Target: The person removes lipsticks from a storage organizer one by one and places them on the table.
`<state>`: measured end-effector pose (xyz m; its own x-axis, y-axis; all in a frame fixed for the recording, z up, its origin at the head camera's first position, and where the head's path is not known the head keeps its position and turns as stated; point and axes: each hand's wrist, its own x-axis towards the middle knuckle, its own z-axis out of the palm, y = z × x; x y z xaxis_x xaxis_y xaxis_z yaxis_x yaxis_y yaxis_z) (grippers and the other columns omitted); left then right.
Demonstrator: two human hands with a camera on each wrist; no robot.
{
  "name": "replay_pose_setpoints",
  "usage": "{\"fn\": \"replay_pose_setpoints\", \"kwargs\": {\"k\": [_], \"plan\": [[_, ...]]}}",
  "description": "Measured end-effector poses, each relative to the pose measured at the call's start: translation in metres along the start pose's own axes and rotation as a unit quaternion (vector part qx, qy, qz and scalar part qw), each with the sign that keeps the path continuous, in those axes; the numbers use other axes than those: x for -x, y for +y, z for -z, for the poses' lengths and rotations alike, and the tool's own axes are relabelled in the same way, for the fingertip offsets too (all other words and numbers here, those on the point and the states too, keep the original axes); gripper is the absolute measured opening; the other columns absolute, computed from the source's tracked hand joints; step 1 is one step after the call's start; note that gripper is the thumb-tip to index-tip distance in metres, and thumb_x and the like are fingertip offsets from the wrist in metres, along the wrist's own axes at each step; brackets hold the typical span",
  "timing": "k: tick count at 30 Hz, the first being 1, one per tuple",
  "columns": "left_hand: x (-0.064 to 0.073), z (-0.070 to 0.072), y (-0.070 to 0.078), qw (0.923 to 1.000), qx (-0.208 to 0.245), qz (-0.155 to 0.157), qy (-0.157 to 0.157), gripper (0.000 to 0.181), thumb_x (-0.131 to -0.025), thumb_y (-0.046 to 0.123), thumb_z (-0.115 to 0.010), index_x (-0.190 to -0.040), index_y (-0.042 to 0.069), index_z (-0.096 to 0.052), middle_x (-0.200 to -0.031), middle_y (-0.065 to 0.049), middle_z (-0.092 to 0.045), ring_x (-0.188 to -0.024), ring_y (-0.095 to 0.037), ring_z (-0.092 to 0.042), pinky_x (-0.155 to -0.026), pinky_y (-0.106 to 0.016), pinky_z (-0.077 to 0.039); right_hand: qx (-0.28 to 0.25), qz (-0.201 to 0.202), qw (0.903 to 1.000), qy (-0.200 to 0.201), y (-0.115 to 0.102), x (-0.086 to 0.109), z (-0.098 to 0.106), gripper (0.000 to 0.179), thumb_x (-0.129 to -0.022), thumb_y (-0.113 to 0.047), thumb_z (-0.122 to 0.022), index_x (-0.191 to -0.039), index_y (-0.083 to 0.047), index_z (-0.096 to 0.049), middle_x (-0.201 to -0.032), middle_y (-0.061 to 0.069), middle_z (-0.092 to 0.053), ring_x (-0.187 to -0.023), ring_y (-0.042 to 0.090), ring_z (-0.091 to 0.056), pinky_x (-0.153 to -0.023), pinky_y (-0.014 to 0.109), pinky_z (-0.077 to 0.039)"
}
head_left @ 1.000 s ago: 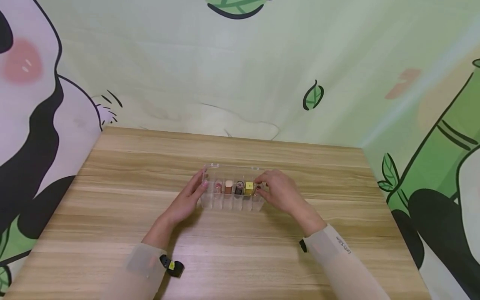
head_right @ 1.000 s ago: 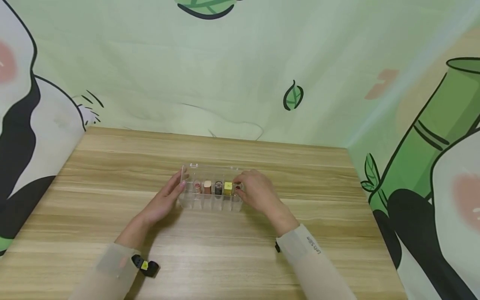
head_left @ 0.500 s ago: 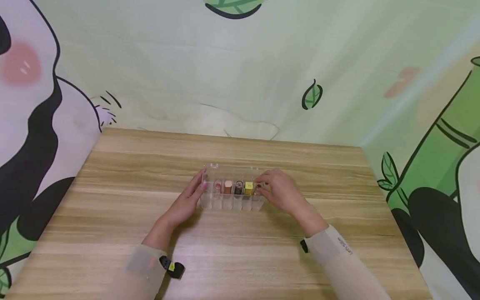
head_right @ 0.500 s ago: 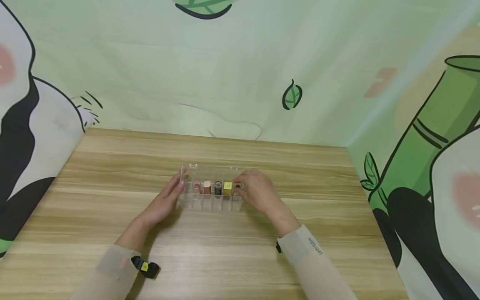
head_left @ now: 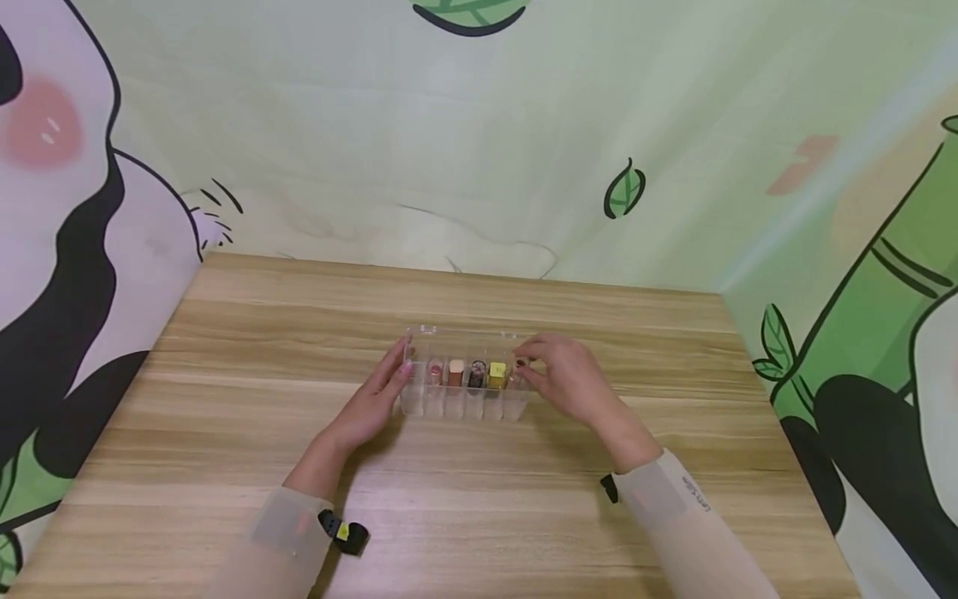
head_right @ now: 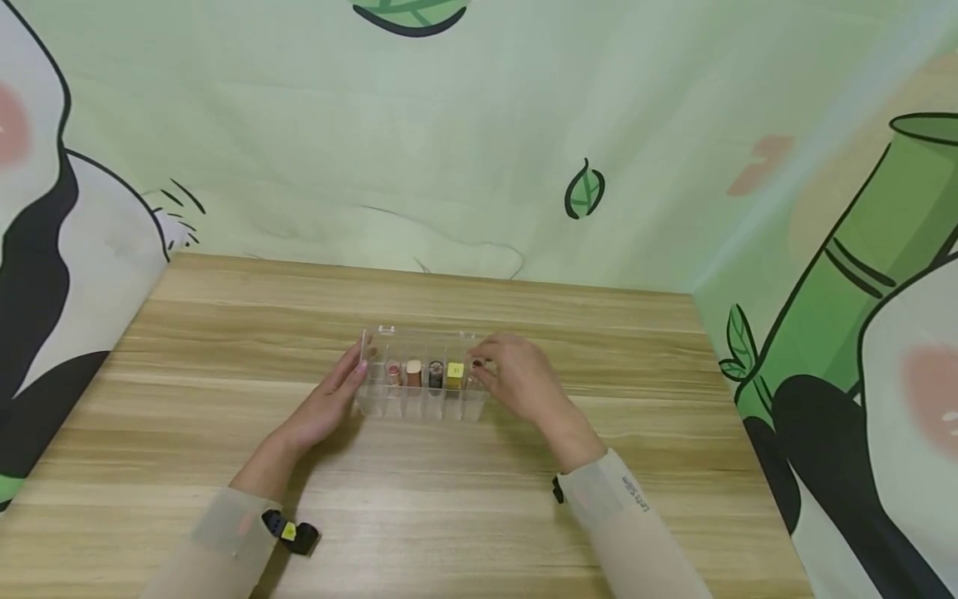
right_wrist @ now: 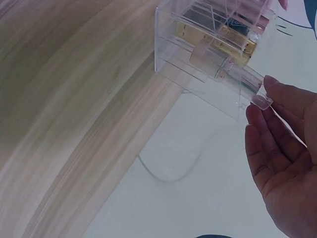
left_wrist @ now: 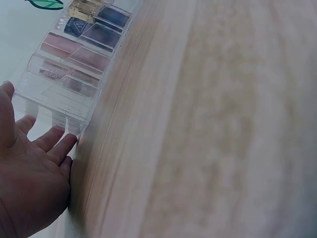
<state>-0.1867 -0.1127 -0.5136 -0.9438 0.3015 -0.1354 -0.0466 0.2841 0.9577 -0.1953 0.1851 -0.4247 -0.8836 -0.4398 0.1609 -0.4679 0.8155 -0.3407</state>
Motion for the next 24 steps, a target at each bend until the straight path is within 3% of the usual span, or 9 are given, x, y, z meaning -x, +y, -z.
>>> {"fn": "replay_pose_setpoints", "kwargs": {"k": [6, 11, 15, 24], "plan": [[0.007, 0.001, 0.015, 1.0000, -0.005, 0.005, -0.007, 0.054, -0.105, 0.043, -0.032, -0.154, 0.040, -0.011, -0.162, -0.006, -0.018, -0.149, -0.032, -0.016, -0.119, -0.059, -0.013, 0.002, 0.007, 0.9999, 0.007, -0.001, 0.000, 0.005, 0.023, -0.087, -0.019, -0.073, -0.110, -0.013, -0.074, -0.109, 0.002, -0.072, -0.094, 0.018, -0.070, -0.084, 0.037, -0.058], [0.000, 0.000, -0.001, 1.0000, -0.003, 0.002, -0.001, 0.052, -0.103, 0.050, -0.032, -0.151, 0.049, -0.011, -0.162, -0.001, -0.018, -0.149, -0.030, -0.015, -0.119, -0.059, -0.012, 0.009, 0.017, 0.9997, 0.015, -0.003, -0.001, 0.011, 0.024, -0.088, -0.020, -0.073, -0.111, -0.012, -0.074, -0.110, 0.003, -0.072, -0.096, 0.019, -0.070, -0.084, 0.038, -0.058], [-0.004, -0.001, -0.013, 0.9999, -0.004, -0.008, 0.006, 0.051, -0.102, 0.053, -0.032, -0.149, 0.053, -0.012, -0.162, 0.000, -0.020, -0.147, -0.031, -0.022, -0.119, -0.058, -0.016, 0.006, 0.020, 0.9996, 0.019, -0.005, -0.001, 0.016, 0.025, -0.088, -0.020, -0.072, -0.112, -0.013, -0.073, -0.111, 0.002, -0.071, -0.100, 0.019, -0.069, -0.087, 0.038, -0.057], [-0.003, -0.001, -0.009, 1.0000, -0.005, -0.001, 0.005, 0.050, -0.102, 0.052, -0.033, -0.148, 0.054, -0.013, -0.162, 0.001, -0.020, -0.148, -0.031, -0.020, -0.119, -0.058, -0.014, 0.004, 0.023, 0.9995, 0.019, -0.010, -0.003, 0.029, 0.025, -0.089, -0.019, -0.071, -0.112, -0.012, -0.073, -0.114, 0.004, -0.070, -0.106, 0.020, -0.065, -0.093, 0.038, -0.054]]}}
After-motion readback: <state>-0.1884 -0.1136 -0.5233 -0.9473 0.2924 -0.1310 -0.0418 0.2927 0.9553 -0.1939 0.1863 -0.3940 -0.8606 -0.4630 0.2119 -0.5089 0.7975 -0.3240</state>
